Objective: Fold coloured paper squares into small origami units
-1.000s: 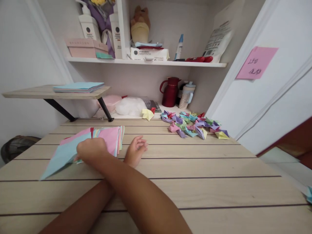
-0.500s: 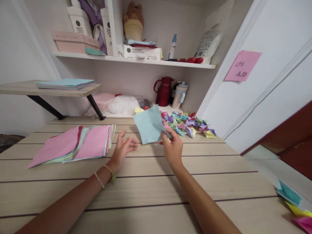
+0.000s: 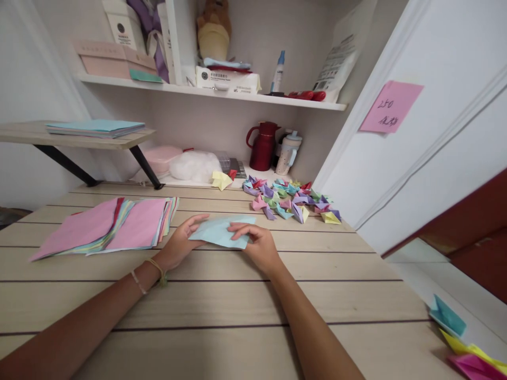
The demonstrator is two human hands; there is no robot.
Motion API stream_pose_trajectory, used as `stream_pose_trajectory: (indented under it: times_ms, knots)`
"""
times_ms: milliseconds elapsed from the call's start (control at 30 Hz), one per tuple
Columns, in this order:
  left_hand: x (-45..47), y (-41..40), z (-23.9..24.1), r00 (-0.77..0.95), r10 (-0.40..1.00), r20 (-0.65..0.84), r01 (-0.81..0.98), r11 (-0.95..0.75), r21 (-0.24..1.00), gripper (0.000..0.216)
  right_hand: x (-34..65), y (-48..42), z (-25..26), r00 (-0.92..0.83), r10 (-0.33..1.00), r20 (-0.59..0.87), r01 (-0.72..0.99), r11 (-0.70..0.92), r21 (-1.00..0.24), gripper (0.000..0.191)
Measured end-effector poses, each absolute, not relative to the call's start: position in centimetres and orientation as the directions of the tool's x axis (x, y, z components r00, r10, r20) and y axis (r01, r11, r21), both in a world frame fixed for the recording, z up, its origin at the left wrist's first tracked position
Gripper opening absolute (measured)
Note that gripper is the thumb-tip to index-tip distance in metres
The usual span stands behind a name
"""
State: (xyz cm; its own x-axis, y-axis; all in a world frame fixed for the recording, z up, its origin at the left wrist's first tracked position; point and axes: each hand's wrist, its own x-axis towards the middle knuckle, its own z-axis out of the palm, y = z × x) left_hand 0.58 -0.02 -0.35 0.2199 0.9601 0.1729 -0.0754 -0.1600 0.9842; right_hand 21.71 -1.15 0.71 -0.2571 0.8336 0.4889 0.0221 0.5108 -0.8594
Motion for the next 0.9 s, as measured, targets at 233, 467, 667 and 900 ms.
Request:
stream_pose_trajectory:
  times_ms: [233,467,667,900]
  knots:
    - [0.8,0.0,-0.7,0.184,0.979,0.082,-0.106,-0.064,0.992,0.025,21.3,-0.5,-0.2,-0.057,0.943,0.327,-0.011,0.327,-0.945,0.024]
    - [1.3,-0.1,-0.3,-0.022,0.994,0.11,-0.22,-0.112,0.969,0.044,20.7,-0.3,-0.7,0.14,0.889,0.436,0.04,0.435,-0.899,0.049]
    - [1.1,0.4,-0.4,-0.168,0.982,0.082,-0.288,-0.129,0.949,0.047,20.1,-1.1,-0.5,-0.231,0.92,0.316,-0.138,0.291,-0.947,0.058]
    - [1.2,0.2,-0.2,-0.122,0.987,0.101,-0.262,-0.13,0.956,0.052,19.5,-0.8,-1.5,-0.382,0.885,0.267,-0.097,0.249,-0.964,0.051]
